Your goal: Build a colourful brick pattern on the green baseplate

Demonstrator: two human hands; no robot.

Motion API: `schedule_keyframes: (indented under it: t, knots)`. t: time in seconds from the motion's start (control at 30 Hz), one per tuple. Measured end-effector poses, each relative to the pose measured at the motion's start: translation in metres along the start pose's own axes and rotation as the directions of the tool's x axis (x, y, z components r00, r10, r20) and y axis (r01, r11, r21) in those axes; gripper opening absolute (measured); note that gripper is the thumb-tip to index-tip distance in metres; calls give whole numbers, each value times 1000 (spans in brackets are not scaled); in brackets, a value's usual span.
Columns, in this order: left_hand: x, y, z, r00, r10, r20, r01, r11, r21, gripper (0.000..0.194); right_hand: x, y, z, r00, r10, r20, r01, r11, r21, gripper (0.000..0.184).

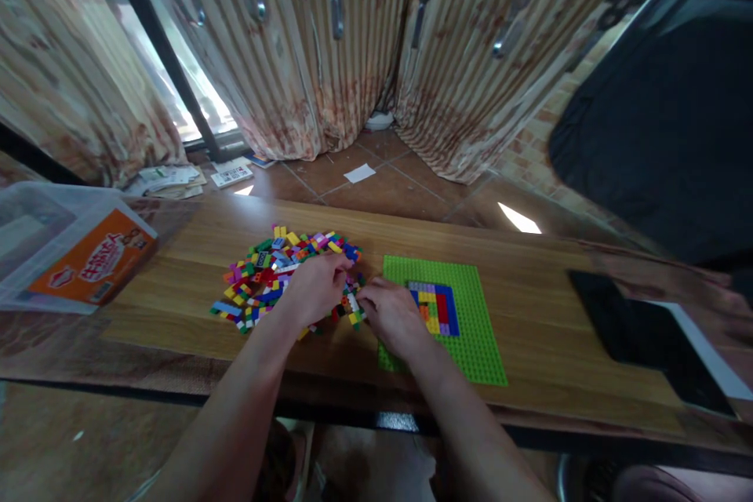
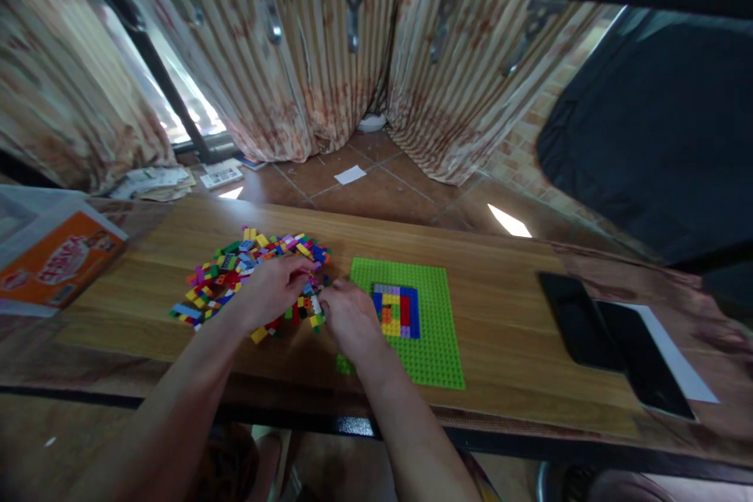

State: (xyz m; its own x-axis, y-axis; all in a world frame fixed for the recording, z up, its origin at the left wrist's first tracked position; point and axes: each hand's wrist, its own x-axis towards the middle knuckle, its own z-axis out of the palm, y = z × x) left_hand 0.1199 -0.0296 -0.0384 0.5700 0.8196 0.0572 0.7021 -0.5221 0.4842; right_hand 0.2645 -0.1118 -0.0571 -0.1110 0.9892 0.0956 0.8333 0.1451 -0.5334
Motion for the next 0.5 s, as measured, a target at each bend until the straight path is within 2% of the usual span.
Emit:
schedule_keyframes:
  t: [0.1,0.2,0.33,0.4,0.5]
  knots:
    - [0,1,0,1000,-1,6,1,1000,7,29,-3,2,-5,999,0,-45,3,998,66,21]
    - [0,3,2,1000,12,-9,-12,1000,9,26,-10,18,-22,992,50,-119,-25,980,199,20]
    - [-1,12,3,1000,18,-2,-18,999,34,21,-28,56,-53,942,271,-197,-181,906,382,15]
    - [-1,17,3,1000,11,7,-12,999,49,20,-37,73,-61,935,289,-204,-194,901,389,16]
    - [0,22,4,1000,9,-18,-8,998,57,20,-47,85,-61,958,243,-152,-183,926,329,16]
